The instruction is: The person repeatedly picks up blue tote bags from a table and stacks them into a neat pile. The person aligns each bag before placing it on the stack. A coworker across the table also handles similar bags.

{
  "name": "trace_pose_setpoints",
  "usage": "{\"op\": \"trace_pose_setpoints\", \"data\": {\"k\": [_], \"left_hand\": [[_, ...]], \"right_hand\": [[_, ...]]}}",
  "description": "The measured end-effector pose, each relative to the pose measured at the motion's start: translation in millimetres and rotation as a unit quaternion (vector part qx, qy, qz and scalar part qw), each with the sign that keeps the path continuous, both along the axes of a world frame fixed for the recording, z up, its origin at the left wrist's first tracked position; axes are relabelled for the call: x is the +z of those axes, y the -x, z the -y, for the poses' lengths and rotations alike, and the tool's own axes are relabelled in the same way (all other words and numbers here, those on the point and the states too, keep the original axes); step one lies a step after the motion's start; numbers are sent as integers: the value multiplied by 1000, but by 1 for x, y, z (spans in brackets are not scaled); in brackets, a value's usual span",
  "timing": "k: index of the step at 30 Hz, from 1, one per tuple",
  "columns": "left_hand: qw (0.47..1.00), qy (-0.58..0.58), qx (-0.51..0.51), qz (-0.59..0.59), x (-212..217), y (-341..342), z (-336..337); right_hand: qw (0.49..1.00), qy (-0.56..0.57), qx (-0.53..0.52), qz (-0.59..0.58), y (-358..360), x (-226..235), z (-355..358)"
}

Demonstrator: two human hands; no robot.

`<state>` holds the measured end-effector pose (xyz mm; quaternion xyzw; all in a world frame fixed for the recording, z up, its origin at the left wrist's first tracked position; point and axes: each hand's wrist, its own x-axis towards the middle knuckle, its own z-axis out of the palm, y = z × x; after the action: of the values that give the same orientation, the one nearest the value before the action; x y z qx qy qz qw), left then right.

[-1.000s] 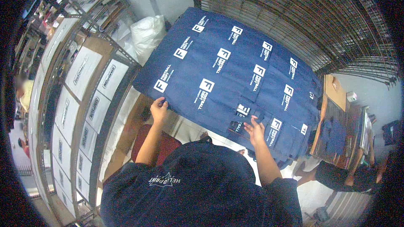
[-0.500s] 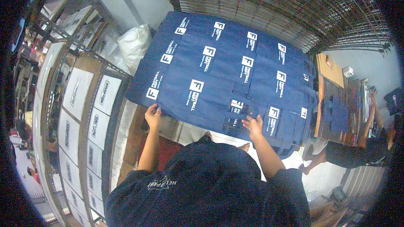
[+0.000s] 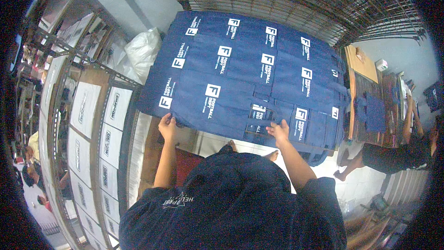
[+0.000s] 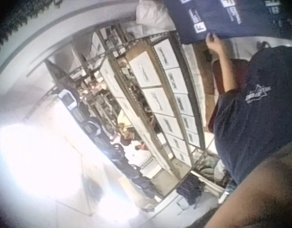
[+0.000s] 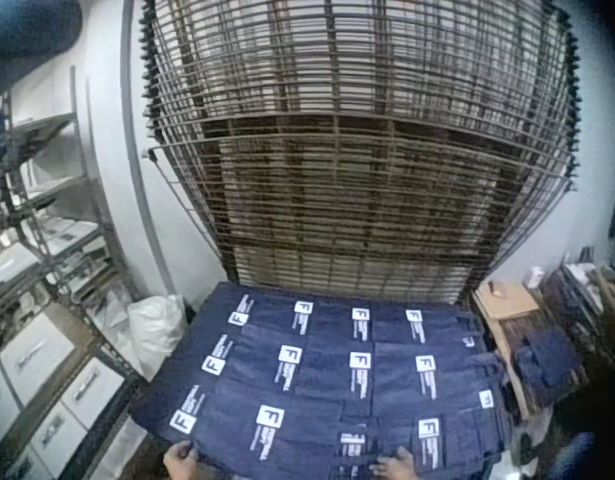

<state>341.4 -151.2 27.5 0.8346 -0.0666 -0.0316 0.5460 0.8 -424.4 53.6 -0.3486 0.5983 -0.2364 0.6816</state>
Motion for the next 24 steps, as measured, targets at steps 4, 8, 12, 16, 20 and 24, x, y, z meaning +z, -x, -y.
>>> {"op": "trace_pose_setpoints", "data": {"k": [4,8,12,16,20,24], "left_hand": [[1000,-12,-1,-24,10,3,2],[999,-30,16,25,-5,-1,-8],[992,-43,66,99,-11,3,-19],[990,-51,106,75,13,31,-19],[972,-223,78,10,-58,58,-64],[946,-284,-60,-145,-132,120,-86]], "right_hand": [[1000,-9,21,13,5,-9,4],[999,10,36,-39,3,-1,2],[974,117,76,-177,10,17,3],[957,243,-1,-161,46,10,15],[922,300,-78,-230,85,5,37],[931,244,-178,-206,137,32,51]]}}
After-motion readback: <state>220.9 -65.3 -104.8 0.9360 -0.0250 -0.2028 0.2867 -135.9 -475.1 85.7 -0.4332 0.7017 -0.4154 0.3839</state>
